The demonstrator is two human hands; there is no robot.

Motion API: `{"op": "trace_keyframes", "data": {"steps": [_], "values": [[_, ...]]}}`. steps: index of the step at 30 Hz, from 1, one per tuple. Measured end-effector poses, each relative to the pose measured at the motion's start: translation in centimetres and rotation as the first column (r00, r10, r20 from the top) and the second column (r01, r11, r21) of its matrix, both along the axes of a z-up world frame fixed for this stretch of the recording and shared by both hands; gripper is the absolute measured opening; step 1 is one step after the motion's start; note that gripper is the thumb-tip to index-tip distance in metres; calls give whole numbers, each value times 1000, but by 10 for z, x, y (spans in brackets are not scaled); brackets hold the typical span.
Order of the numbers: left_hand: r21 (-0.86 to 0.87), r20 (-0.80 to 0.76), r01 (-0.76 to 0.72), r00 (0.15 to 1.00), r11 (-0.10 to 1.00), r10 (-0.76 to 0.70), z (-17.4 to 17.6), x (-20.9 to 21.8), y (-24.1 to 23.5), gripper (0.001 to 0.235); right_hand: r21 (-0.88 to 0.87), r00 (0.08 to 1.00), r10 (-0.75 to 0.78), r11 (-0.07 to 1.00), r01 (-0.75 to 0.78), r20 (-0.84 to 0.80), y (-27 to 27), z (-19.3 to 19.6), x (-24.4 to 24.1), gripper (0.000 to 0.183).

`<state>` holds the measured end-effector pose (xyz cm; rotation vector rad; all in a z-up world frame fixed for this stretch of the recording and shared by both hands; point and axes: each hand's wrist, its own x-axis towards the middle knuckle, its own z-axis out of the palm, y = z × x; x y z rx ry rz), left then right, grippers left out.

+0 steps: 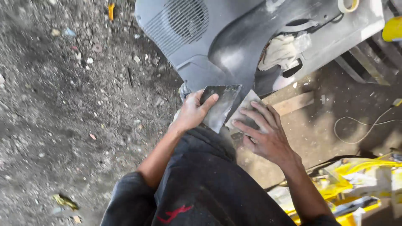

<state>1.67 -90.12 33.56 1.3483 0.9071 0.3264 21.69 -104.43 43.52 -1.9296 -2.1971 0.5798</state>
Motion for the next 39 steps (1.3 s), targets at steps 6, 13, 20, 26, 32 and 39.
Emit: {"op": "trace_keyframes", "data": {"steps": [6, 13, 20, 26, 32, 39], "values": [[-294, 40, -411, 897, 863, 441, -4, -27, -1, 32, -296, 964, 236, 936, -191, 122, 40, -48, 17, 59], [-176, -109, -742, 668, 647, 736, -88, -67, -59, 28, -249, 935, 327, 925, -287, 137, 73, -221, 91, 57], [-276, -408, -921, 373, 277, 833, -158, -15, -175, 28, -186, 790, 569, 822, -538, 229, 140, -327, 114, 55], [-291, -429, -951, 227, 105, 874, -169, 36, -229, 28, -112, 729, 645, 761, -639, 228, 162, -345, 109, 57], [-256, -468, -965, 175, 56, 866, -168, 58, -238, 31, -122, 675, 695, 713, -690, 247, 175, -351, 101, 54], [-271, -463, -963, 125, -5, 878, -158, 64, -235, 31, -234, 642, 724, 689, -686, 252, 178, -334, 105, 53]]}}
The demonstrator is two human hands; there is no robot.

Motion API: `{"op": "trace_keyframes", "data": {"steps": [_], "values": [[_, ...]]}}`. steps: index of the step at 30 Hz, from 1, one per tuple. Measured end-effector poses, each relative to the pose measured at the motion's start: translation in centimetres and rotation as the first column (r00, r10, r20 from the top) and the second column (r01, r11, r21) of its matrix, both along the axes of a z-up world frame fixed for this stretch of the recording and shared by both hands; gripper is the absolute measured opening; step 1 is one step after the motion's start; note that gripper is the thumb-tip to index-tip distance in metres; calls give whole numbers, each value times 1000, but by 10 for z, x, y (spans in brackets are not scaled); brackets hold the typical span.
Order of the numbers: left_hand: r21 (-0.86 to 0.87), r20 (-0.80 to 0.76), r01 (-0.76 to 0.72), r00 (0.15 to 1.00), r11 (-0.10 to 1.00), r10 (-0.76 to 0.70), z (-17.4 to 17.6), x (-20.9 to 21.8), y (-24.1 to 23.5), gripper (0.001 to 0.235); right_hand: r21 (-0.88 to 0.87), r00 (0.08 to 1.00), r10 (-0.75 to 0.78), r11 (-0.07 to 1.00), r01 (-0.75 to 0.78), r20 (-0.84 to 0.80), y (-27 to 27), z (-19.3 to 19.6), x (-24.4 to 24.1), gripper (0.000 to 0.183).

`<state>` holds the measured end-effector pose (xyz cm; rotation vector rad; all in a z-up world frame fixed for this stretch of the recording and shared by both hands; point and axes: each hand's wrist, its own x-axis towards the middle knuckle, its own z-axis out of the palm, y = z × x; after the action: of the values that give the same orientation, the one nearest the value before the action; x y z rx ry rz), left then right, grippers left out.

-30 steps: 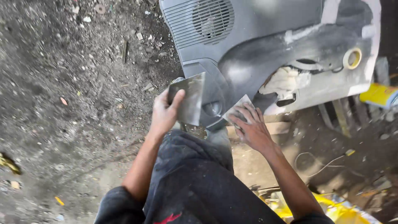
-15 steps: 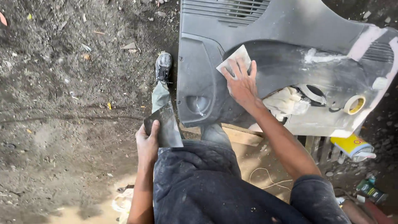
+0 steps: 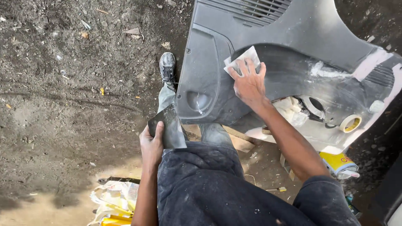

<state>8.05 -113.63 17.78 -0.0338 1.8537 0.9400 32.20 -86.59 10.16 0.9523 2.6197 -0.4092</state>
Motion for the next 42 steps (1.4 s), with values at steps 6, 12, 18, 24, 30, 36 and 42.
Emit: {"op": "trace_keyframes", "data": {"steps": [6, 12, 18, 24, 30, 36, 42], "values": [[38, 20, 0, 1000, 999, -1, -6, 3, -3, 31, -26, 999, -3, 1000, 2, -36, 2, 11, -5, 57], [31, -7, 7, 1000, 1000, -6, -4, -3, -4, 32, -11, 995, 97, 995, -97, -37, 10, -3, -9, 52], [24, -9, -3, 1000, 1000, 3, -9, -8, -10, 33, -53, 995, 56, 997, -52, 77, 7, 3, -1, 52], [-3, -39, 42, 998, 999, -42, -2, -12, -3, 34, 2, 998, 66, 998, -66, 19, 11, -4, -9, 55], [-3, -24, 34, 999, 999, -34, -2, -14, -5, 34, 41, 989, 149, 988, -149, 9, 14, -10, 10, 58], [7, -28, 63, 998, 998, -63, 0, -15, -2, 34, 9, 998, 53, 999, -53, 32, 5, 4, 5, 59], [-15, -26, 76, 997, 997, -76, 3, -16, 1, 34, 81, 994, 104, 992, -101, -43, 10, -20, 9, 59]]}}
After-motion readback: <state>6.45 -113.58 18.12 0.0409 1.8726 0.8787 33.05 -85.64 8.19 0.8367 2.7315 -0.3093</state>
